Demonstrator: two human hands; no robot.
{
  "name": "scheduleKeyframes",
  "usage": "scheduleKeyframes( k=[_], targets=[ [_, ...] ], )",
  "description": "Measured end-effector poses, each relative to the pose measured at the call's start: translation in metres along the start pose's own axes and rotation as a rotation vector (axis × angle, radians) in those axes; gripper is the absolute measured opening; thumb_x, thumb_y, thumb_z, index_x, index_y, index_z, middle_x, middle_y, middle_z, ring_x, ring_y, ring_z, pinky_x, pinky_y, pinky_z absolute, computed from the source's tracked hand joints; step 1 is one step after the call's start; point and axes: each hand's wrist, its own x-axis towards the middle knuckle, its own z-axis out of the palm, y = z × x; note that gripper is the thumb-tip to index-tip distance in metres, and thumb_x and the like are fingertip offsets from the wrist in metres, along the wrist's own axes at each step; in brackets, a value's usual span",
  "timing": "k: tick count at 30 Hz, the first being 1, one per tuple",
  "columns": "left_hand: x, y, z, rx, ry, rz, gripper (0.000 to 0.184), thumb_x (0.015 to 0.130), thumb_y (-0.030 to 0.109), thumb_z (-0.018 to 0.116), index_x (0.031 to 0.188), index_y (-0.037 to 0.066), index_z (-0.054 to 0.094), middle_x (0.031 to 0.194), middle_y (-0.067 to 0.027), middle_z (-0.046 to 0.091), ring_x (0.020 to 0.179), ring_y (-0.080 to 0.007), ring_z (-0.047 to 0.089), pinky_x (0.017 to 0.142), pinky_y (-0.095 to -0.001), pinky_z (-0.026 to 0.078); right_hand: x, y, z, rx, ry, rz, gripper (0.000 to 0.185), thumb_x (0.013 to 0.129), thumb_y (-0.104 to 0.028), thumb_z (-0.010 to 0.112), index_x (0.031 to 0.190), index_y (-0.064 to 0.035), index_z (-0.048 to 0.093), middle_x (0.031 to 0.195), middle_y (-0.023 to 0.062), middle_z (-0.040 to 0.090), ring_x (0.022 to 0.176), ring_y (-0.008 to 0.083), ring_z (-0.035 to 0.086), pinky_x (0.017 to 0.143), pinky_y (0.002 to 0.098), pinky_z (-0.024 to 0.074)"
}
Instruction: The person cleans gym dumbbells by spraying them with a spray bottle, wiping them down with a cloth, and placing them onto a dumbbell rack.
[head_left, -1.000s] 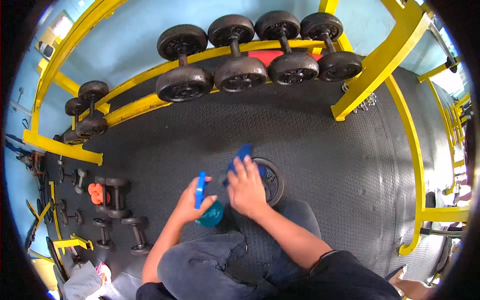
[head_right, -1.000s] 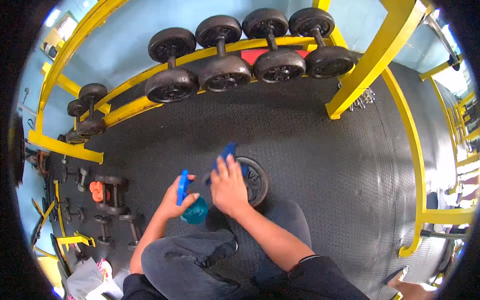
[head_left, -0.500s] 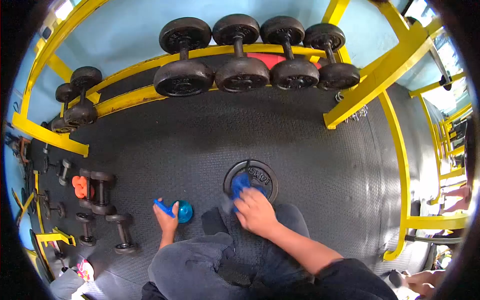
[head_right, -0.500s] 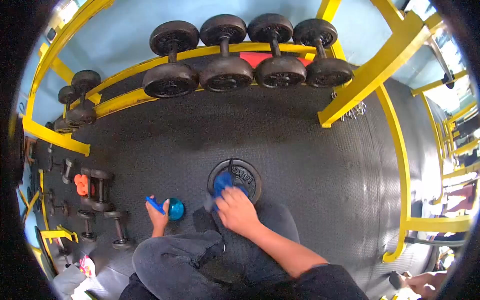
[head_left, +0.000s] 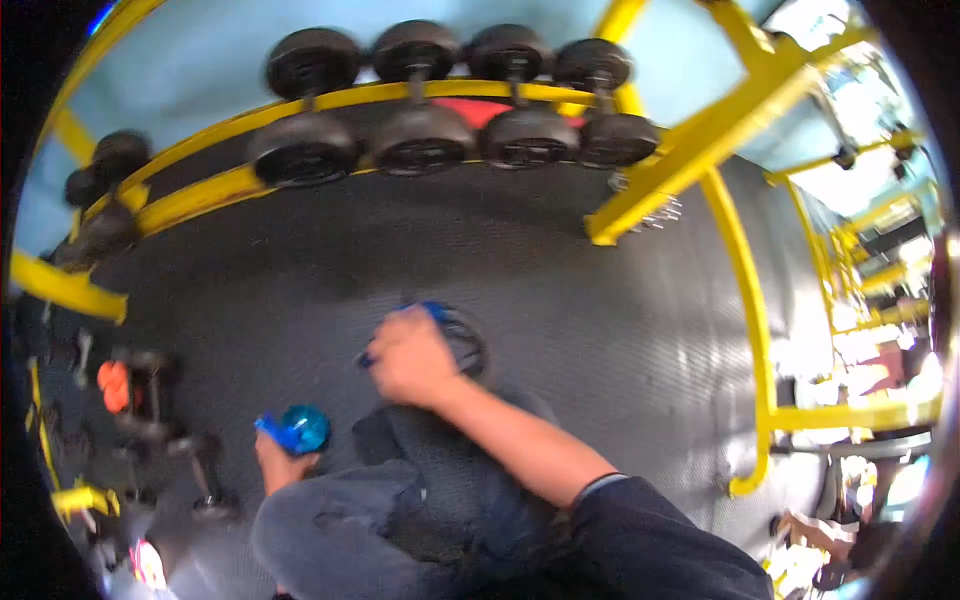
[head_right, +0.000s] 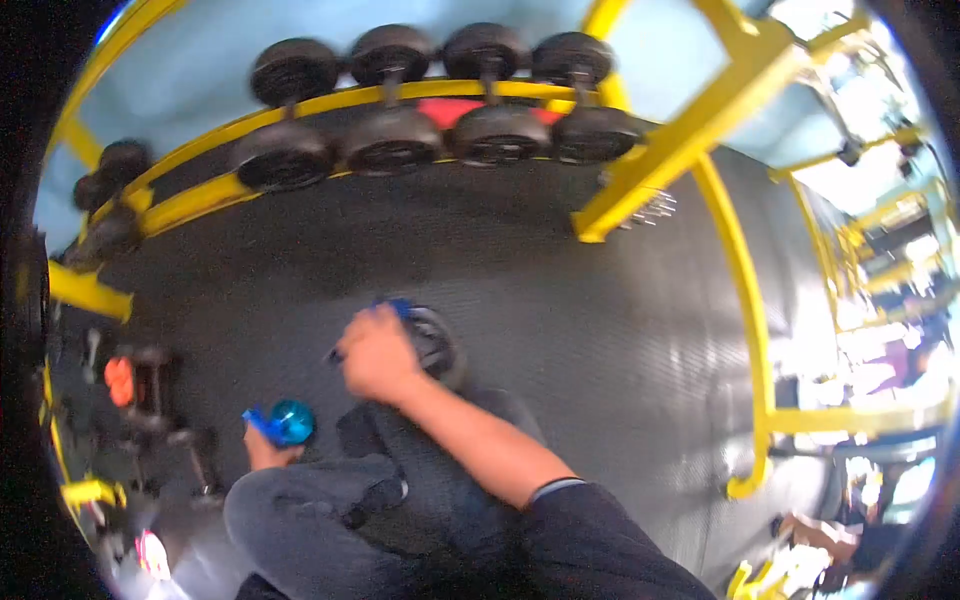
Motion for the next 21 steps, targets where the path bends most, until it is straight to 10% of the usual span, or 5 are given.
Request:
scheduleKeyframes(
  k=[2, 4, 15, 18, 21],
  targets=[
    [-0.009, -0.05, -0.005, -0.159, -0.107, 0.059, 0.106, 0.044, 0.006, 0.089, 0.136, -0.005, 0.035, 0.127, -0.0212, 0.053, 0.122, -0.0321, 0.05, 0.103, -0.0392, 0.04, -0.024, -0.01, -0.002, -0.006, -0.06, -0.11, 0.022, 0.071, -0.026, 0.062, 0.083, -0.0089, 0.068, 0.106, 0.0122, 0.063, 0.115, 0.029, 0.05, 0.102, 0.0516, 0.0312],
    [0.009, -0.104, -0.028, -0.509, -0.079, -0.618, 0.083, 0.056, 0.003, 0.084, 0.131, 0.003, 0.047, 0.101, -0.0138, 0.06, 0.093, -0.0212, 0.06, 0.082, -0.0375, 0.051, -0.064, -0.009, 0.0, 0.125, -0.017, -0.241, 0.028, 0.067, -0.027, 0.065, 0.088, -0.0081, 0.066, 0.123, 0.0141, 0.057, 0.127, 0.0302, 0.043, 0.109, 0.0535, 0.0239],
    [-0.058, 0.313, -0.195, 0.069, -0.081, 0.469, 0.072, 0.066, 0.023, 0.075, 0.132, 0.01, 0.05, 0.107, -0.0076, 0.059, 0.095, -0.0186, 0.054, 0.083, -0.032, 0.044, -0.117, 0.026, 0.023, 0.226, 0.905, 0.779, 0.014, 0.074, -0.007, 0.056, 0.088, -0.0037, 0.058, 0.121, 0.0286, 0.05, 0.111, 0.0411, 0.048, 0.095, 0.0508, 0.0368],
    [-0.071, 0.353, -0.184, 0.047, -0.202, 0.78, 0.064, 0.07, 0.022, 0.078, 0.125, -0.001, 0.052, 0.104, -0.0172, 0.061, 0.092, -0.0285, 0.061, 0.083, -0.0363, 0.048, -0.089, 0.09, 0.009, 1.173, 0.582, 1.189, 0.02, 0.078, -0.017, 0.062, 0.086, 0.0007, 0.061, 0.082, 0.0149, 0.063, 0.075, 0.0249, 0.059, 0.066, 0.0409, 0.0455],
    [-0.056, 0.343, -0.138, -0.151, -0.25, 0.674, 0.06, 0.074, 0.022, 0.074, 0.126, 0.003, 0.052, 0.103, -0.0176, 0.061, 0.096, -0.0315, 0.06, 0.084, -0.038, 0.048, -0.034, 0.129, -0.011, 1.077, 0.056, 0.9, 0.03, 0.073, -0.026, 0.067, 0.085, 0.0016, 0.063, 0.076, 0.0103, 0.063, 0.071, 0.0204, 0.058, 0.065, 0.037, 0.0466]
  ],
)
